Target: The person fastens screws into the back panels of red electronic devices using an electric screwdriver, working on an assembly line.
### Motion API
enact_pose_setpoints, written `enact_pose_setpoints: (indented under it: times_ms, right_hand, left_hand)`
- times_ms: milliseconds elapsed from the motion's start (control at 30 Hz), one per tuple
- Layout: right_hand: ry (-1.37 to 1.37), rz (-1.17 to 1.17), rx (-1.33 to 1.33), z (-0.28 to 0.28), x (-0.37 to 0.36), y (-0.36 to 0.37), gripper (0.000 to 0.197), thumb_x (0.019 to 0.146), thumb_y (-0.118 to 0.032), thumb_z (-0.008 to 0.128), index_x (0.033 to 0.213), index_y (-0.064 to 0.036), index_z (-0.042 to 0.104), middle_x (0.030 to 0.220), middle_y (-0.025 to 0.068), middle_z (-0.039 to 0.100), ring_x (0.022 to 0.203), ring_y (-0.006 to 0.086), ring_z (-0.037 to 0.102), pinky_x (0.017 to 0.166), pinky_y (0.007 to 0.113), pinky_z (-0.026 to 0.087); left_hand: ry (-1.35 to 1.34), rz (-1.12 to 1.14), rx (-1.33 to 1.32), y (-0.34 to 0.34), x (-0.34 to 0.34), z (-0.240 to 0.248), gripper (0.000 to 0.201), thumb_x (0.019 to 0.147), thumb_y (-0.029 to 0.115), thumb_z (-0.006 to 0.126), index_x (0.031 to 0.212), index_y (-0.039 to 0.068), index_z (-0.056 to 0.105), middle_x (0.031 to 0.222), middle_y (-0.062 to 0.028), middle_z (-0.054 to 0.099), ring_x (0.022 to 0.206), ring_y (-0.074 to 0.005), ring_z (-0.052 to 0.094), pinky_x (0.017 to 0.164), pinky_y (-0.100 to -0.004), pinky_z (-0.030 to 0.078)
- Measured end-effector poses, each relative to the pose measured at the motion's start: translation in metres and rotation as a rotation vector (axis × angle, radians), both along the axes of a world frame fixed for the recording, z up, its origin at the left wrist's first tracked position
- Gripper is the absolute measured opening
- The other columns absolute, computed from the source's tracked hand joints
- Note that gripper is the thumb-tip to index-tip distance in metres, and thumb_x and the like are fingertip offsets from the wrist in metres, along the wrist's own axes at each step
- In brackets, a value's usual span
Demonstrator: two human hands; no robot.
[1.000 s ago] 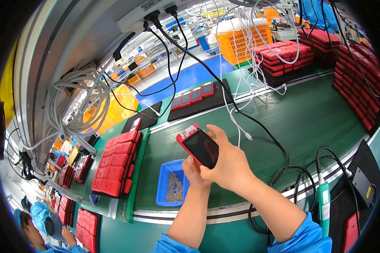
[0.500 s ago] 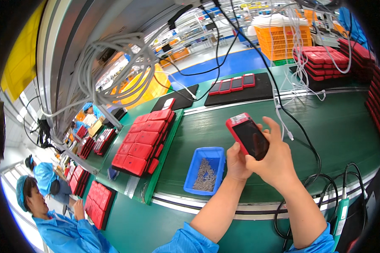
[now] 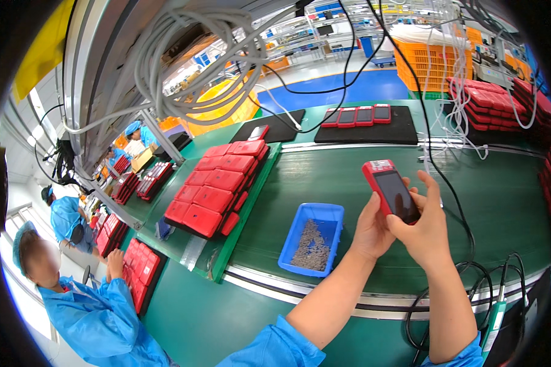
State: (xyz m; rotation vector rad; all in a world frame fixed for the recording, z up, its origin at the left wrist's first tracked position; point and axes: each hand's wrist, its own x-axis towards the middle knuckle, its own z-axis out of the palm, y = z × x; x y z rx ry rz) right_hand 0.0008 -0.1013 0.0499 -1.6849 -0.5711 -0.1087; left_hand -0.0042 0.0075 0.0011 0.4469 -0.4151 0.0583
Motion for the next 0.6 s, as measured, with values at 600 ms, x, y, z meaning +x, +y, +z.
enact_pose_setpoints:
  times_ms: [600]
  right_hand:
    - [0.022,0.090,0.024,-0.066,0.056,-0.017,0.072,0.070,-0.006,0.063,0.133,-0.0116,0.027,0.108,0.0149,0.047,0.094,0.0146,0.052,0.078,0.024,0.042]
  left_hand:
    - [0.108,0.152,-0.138,0.003,0.017,-0.024,0.042,0.085,0.046,0.047,0.106,0.010,0.050,0.091,0.0008,0.054,0.085,-0.0090,0.051,0.076,-0.0267,0.040]
